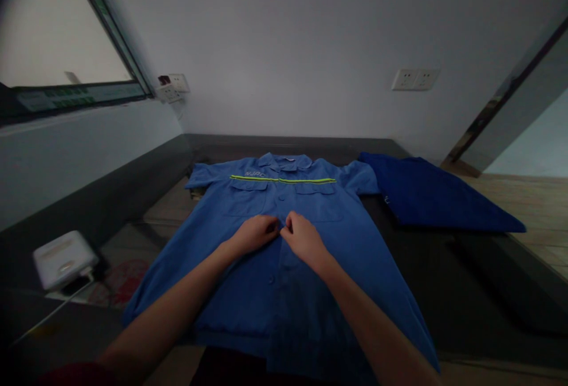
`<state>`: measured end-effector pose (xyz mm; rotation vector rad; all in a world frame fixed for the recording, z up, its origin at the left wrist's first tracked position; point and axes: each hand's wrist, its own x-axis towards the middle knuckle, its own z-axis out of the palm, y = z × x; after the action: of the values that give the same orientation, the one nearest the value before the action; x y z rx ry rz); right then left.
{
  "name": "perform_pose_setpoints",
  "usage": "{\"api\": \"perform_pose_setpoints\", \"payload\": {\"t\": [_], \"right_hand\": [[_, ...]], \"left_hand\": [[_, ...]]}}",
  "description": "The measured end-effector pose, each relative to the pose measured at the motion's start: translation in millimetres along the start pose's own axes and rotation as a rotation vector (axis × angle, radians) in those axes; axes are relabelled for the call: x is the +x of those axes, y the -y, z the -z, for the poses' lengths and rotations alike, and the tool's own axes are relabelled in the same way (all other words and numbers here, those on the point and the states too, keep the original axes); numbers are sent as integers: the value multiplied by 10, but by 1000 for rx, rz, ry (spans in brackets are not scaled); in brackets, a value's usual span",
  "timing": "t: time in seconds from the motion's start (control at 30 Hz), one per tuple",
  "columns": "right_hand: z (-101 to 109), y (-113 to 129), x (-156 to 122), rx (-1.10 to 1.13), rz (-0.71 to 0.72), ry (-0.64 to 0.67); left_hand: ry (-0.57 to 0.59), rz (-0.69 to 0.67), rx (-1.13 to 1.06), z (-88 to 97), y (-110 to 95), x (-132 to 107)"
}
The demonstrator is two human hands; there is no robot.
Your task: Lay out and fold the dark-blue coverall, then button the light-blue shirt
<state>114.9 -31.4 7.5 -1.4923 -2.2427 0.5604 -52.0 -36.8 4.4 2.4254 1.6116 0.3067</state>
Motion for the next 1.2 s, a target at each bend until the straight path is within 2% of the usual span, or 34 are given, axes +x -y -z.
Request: {"api": "perform_pose_setpoints", "payload": {"t": [0.17,0.37,0.7,0.87,1.0,1.2], "right_hand": [[-63,-128,77,260,26,65],[-218,-327,39,589,-56,28],[-257,-310,23,696,-12,-51],[-261,-337,55,684,-52,-113],[-215,-291,108,730,-102,-101],[-152,-211,152,695,-89,-53]], "left_hand": [[-29,28,-89,66,-43,-13],[-47,1,-96,55,-42,0],[-58,-16,-81,66,-23,-5],[-99,-14,-109,54,2,3],[-131,-46,-98,44,6,-1],[-140,-28,-125,42,18,11]]}}
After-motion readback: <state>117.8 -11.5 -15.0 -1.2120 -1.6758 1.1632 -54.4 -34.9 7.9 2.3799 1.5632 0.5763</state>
